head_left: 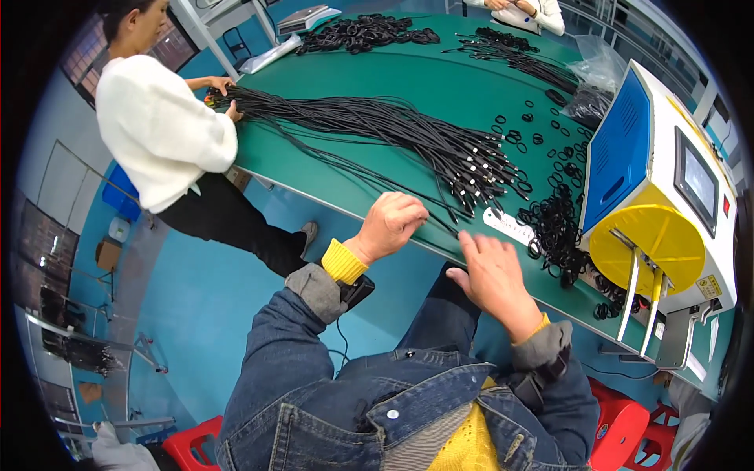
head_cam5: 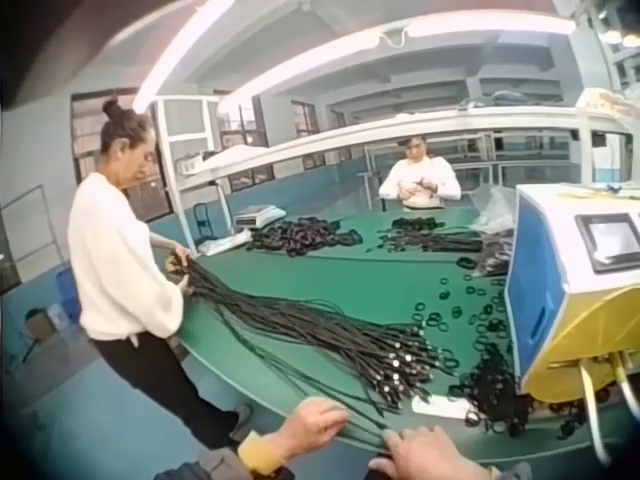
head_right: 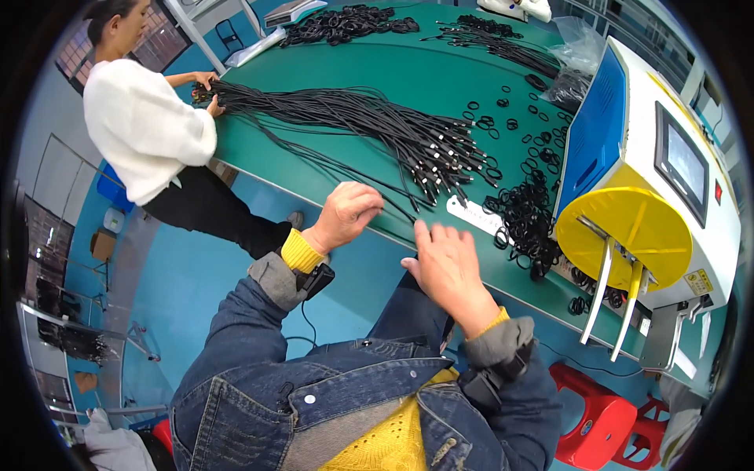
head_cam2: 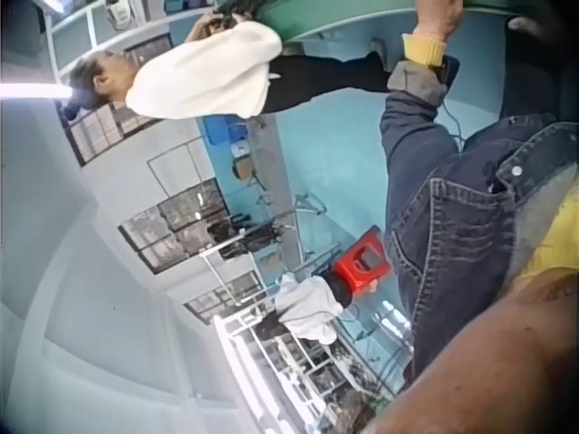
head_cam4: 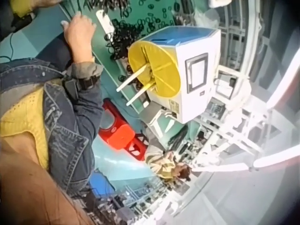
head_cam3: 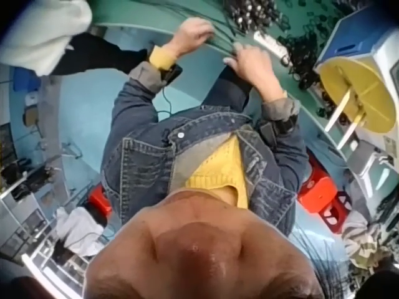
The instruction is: The person winds a cable around the machine's spindles, removes the coiled cable, and secures it with a tie. After repeating this, the person gathers and straightens a bundle of cables on the table before winding and tying more cables.
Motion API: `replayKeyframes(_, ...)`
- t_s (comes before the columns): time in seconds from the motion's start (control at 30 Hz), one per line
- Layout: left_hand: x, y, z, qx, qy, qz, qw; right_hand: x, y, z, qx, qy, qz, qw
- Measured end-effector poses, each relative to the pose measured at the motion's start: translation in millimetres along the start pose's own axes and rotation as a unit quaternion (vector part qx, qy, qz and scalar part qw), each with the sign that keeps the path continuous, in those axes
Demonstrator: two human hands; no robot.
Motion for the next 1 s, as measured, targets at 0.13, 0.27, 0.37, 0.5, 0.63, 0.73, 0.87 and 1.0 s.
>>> replayKeyframes(0.13, 24, -5, 1, 0.066, -0.034, -0.012, 0.997, -18, 66, 8, 0.188, 0.106, 0.123, 0.969)
replayKeyframes(0.27, 88, 3, 12, 0.085, -0.198, -0.255, 0.943, -50, 135, 47, -0.112, 0.032, 0.063, 0.991)
replayKeyframes(0.37, 145, 23, 8, 0.036, -0.026, -0.359, 0.932, -68, 163, 88, -0.112, -0.192, 0.107, 0.969)
replayKeyframes(0.5, 201, 38, -15, -0.003, 0.179, -0.259, 0.949, -85, 199, 106, 0.115, -0.085, 0.115, 0.983)
replayKeyframes(0.63, 227, 56, -27, 0.034, 0.212, -0.313, 0.925, -105, 224, 102, 0.202, -0.035, 0.076, 0.976)
replayKeyframes(0.73, 216, 66, -27, 0.033, 0.273, -0.302, 0.913, -119, 234, 84, 0.231, 0.088, 0.06, 0.967)
replayKeyframes(0.87, 241, 62, -31, 0.037, 0.289, -0.263, 0.92, -124, 253, 72, 0.169, -0.001, 0.053, 0.984)
replayKeyframes(1.0, 250, 44, -49, 0.002, 0.28, -0.228, 0.933, -152, 265, 66, 0.223, 0.152, 0.178, 0.946)
Point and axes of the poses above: each hand's wrist, its own y-axis towards the middle knuckle, its own z-axis out of the palm, x = y × z, the point moved 4 cm from there along y, towards the middle knuckle, and after that the axes turned 6 degrees about -z, right-handed, at the moved point
